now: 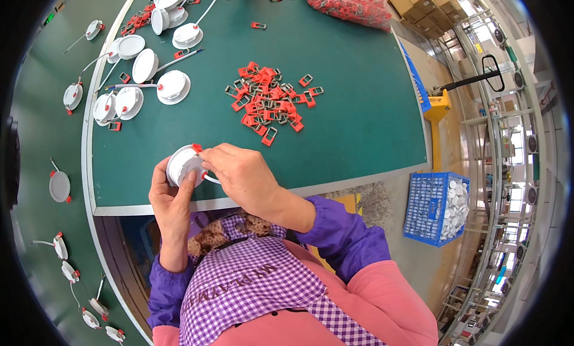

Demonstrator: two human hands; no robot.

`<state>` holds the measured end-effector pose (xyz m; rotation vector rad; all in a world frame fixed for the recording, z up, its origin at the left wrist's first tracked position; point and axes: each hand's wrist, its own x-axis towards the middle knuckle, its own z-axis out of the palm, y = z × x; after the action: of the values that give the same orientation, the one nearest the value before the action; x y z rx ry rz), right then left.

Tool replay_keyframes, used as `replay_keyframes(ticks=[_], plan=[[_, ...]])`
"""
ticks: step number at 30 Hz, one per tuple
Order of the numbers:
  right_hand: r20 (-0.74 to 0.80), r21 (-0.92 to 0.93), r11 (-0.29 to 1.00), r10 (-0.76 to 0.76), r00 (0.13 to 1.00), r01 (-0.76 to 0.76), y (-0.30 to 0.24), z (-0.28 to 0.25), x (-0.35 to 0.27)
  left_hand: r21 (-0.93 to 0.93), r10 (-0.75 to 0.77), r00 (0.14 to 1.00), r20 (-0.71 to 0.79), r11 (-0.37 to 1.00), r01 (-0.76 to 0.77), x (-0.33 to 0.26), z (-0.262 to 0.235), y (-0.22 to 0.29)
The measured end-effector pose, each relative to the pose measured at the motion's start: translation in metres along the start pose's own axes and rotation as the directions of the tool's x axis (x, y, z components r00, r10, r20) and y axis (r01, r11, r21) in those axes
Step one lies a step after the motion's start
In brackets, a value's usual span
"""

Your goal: The person attaches clips to round light fixtures by hand at a workbench. After dumping more clips from a bag onto the table, the person carries a blue crate with a coworker and scoops light fixtures from the crate onto the table.

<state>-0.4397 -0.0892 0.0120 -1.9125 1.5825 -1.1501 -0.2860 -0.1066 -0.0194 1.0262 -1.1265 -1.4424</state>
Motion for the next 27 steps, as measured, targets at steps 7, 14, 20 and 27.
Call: replay_keyframes(ticks=[7,14,20,27], plan=[[-0.039,-0.010,1.000,-0.015,0.999,0.015,0.000,0.006,-0.002,-0.034,-0.029,0.997,0.074,0.999,0.032,0.003,-0.004,0.000],[0.045,0.160,0.945,0.282,0.958,-0.286,0.000,-0.004,0.000,-0.102,-0.057,0.982,0.179,0.992,0.076,0.004,-0.006,0.009],[0.145,0.347,0.847,0.375,0.916,-0.402,-0.005,-0.007,0.001,-0.090,-0.086,0.964,0.253,0.990,0.112,0.002,-0.020,0.007],[0.206,0.323,0.821,0.424,0.882,-0.471,-0.004,0.001,-0.005,-0.093,-0.233,0.954,0.189,0.963,0.253,-0.008,-0.021,0.005]])
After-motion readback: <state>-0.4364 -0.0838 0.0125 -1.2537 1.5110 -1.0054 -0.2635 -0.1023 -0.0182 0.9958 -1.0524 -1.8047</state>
